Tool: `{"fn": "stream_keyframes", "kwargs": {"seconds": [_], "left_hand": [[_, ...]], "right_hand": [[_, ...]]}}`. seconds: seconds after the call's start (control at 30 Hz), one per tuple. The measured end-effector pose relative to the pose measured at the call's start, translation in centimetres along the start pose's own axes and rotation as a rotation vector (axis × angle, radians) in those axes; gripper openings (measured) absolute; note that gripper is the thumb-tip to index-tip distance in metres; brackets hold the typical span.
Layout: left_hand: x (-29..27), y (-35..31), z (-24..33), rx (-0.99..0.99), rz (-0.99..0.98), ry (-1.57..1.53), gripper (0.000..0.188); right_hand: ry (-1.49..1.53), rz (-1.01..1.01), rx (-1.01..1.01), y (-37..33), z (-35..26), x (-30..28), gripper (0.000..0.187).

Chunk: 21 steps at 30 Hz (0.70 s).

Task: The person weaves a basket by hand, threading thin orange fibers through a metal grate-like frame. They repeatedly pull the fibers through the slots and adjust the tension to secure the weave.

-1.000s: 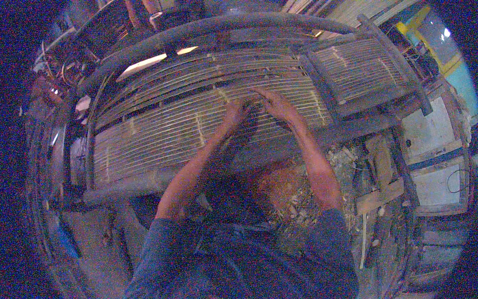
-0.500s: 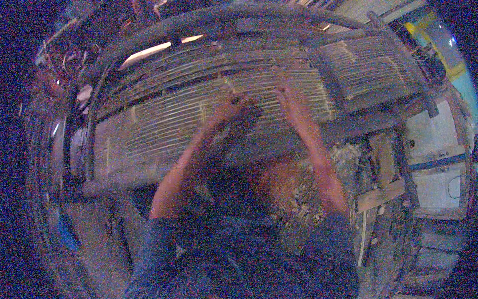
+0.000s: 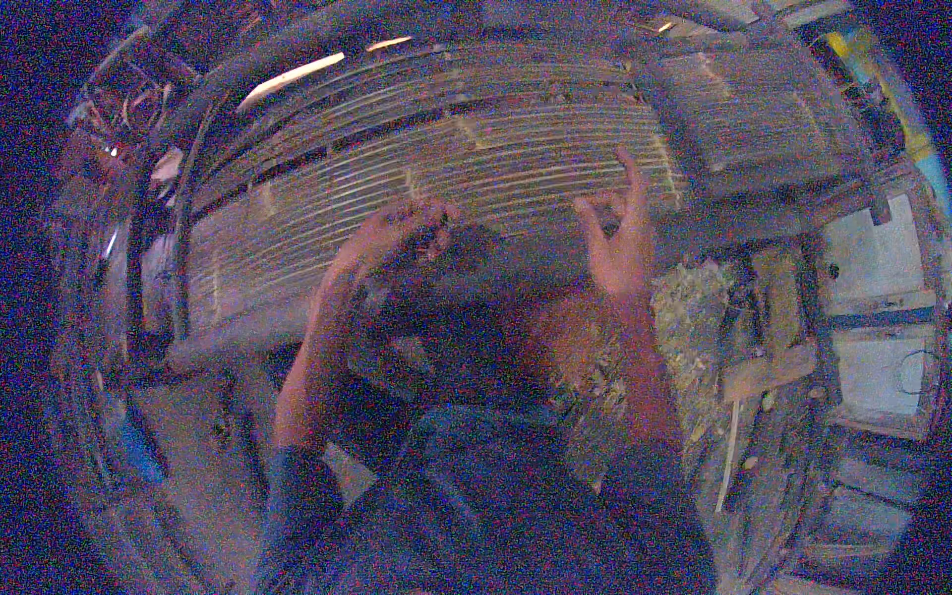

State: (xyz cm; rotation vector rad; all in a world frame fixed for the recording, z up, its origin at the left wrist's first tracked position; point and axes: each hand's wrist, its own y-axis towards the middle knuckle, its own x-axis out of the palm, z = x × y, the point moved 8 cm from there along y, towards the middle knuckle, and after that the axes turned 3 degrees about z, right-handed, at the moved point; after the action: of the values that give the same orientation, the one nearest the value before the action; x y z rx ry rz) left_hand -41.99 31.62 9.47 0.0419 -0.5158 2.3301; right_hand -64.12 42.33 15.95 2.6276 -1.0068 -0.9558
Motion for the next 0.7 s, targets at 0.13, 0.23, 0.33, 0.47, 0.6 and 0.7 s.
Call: {"fn": "stream_keyframes", "kwargs": {"seconds": [0.13,0.23,0.33,0.47,0.6,0.7], "left_hand": [[0.7,-0.9,-3.0,-0.066,-0.054,-0.302,0.025],[1.4,-1.9,-3.3,-0.065,-0.163,-0.35,0.025],[3.5,-2.5,-2.7,-0.02,-0.213,-0.353,0.027],[5.6,-2.6,-1.0,0.144,-0.166,-0.008,0.03],[6.6,-2.5,0.8,0.547,-0.027,0.397,0.03],[6.8,-3.0,1.8,0.837,0.086,0.589,0.027]], "right_hand": [[0.109,-0.016,0.076,-2.7,-0.5,0.8,0.07],[0.13,-0.079,0.122,-4.9,-2.2,1.8,0.072],[0.088,-0.184,0.195,-6.2,-1.5,3.2,0.076],[0.069,-0.24,0.097,-6.5,-2.3,3.9,0.078],[0.084,-0.276,0.052,-6.4,-3.1,3.8,0.078],[0.066,-0.293,0.104,-6.1,-3.5,3.4,0.076]]}}
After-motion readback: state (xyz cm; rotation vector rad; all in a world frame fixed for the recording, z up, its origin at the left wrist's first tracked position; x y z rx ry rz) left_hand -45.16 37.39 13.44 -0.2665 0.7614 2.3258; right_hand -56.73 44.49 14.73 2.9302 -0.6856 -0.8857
